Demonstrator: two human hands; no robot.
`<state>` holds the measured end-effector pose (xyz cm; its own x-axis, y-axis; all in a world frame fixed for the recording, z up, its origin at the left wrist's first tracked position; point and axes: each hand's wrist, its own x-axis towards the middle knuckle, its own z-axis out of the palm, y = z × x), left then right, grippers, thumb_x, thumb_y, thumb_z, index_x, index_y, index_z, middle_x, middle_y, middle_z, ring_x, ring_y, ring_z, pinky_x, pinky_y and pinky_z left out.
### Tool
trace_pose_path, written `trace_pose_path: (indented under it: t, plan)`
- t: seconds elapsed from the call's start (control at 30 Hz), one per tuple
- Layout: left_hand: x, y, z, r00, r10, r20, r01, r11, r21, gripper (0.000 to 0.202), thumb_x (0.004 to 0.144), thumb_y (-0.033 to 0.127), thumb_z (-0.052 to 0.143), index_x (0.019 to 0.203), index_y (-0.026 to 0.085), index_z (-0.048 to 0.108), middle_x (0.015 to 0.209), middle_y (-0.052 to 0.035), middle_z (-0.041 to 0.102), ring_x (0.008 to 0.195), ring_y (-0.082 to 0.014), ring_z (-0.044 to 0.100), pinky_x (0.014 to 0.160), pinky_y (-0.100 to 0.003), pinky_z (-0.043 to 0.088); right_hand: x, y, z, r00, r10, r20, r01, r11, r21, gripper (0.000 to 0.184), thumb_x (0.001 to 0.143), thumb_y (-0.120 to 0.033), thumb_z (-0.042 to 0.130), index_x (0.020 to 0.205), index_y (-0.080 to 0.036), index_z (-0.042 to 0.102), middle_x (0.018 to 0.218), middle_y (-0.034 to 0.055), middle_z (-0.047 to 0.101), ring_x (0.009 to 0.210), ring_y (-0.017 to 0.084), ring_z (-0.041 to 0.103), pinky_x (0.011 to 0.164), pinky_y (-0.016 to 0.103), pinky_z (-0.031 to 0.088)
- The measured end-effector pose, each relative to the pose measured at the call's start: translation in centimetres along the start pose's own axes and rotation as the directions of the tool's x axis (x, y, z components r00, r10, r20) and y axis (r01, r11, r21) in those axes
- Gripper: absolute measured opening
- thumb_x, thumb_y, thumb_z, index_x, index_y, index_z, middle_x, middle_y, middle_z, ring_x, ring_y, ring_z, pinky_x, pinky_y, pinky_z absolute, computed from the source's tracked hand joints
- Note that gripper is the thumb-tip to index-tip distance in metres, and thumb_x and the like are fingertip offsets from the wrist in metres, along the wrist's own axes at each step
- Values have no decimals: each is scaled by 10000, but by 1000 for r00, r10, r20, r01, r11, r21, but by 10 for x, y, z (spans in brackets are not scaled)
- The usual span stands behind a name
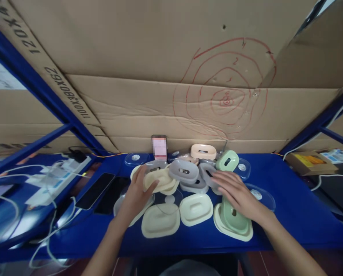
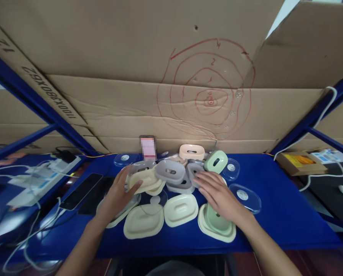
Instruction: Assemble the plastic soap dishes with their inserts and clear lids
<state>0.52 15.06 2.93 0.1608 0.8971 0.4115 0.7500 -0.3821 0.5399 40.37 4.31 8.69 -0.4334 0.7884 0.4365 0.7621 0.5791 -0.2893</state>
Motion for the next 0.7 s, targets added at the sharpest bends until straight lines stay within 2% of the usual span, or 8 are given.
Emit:
trace_pose_path:
  t: [0.07, 0.2, 0.27, 0.33, 0.4, 0.47, 0.57, 0.7]
  plan:
    - [-5, 0, -2, 1000, 18, -17, -18, 1000, -7, 725, 996, 613, 584, 1582, 213, 434, 1623, -201, 474, 1513, -376, 483, 1208, -600, 452, -42, 2, 3, 988, 91, -128, -93, 996, -9, 416, 1099, -244, 502, 1494, -326, 602, 1488, 60, 666, 1423, 275, 587, 1162, 517, 499]
    - [-12, 13, -26, 991, 104, -88, -103, 995, 11, 580, 1021, 495, 607, 1525, 222, 512, 1600, -190, 488, 1499, -367, 497, 1199, -592, 466, -105, 9, 2, 872, 210, -443, -256, 965, -48, 338, 1058, -236, 556, 1351, -312, 704, 1262, 61, 775, 1214, 287, 720, 1018, 477, 582]
    - [-16, 26, -44, 976, 203, -76, -201, 979, 35, 507, 1021, 427, 620, 1481, 223, 562, 1569, -182, 522, 1476, -357, 524, 1198, -577, 473, -121, 13, -16, 913, 164, -373, -218, 970, -108, 322, 1040, -276, 583, 1322, -325, 730, 1222, 54, 791, 1157, 297, 748, 973, 473, 602]
    - [-26, 42, -60, 956, 293, 6, -293, 955, 42, 441, 1016, 379, 627, 1434, 240, 610, 1532, -164, 567, 1440, -342, 563, 1178, -551, 502, -131, 14, -39, 982, 85, -167, -113, 979, -170, 336, 1025, -328, 595, 1327, -354, 739, 1254, 45, 789, 1158, 311, 755, 976, 487, 611]
    - [-43, 58, -72, 938, 324, 124, -329, 944, 24, 379, 1021, 350, 619, 1389, 265, 648, 1487, -137, 614, 1387, -319, 612, 1141, -520, 542, -138, 10, -56, 1000, 22, 20, -17, 981, -193, 364, 1015, -340, 592, 1348, -379, 734, 1292, 33, 779, 1168, 311, 757, 994, 483, 617]
    - [-65, 70, -78, 941, 292, 172, -297, 955, 5, 344, 1026, 334, 614, 1362, 280, 668, 1446, -117, 651, 1343, -299, 645, 1107, -491, 569, -145, -2, -57, 994, -18, 107, 39, 980, -194, 393, 1011, -315, 579, 1372, -387, 718, 1303, 18, 777, 1150, 294, 768, 990, 456, 628]
    - [-95, 75, -83, 967, 236, 93, -236, 972, -7, 336, 1028, 301, 620, 1358, 280, 675, 1432, -110, 667, 1335, -284, 649, 1114, -468, 561, -151, -27, -33, 997, -27, 72, 40, 984, -176, 416, 1019, -292, 558, 1405, -366, 692, 1281, 10, 786, 1109, 280, 782, 937, 438, 636]
    - [-97, 60, -85, 962, 272, -4, -272, 961, -47, 279, 1023, 267, 635, 1291, 266, 711, 1370, -96, 709, 1286, -255, 676, 1099, -422, 558, -138, -44, 6, 971, 109, -213, -123, 991, -55, 311, 1015, -263, 601, 1283, -313, 750, 1150, 43, 809, 1039, 282, 778, 878, 429, 616]
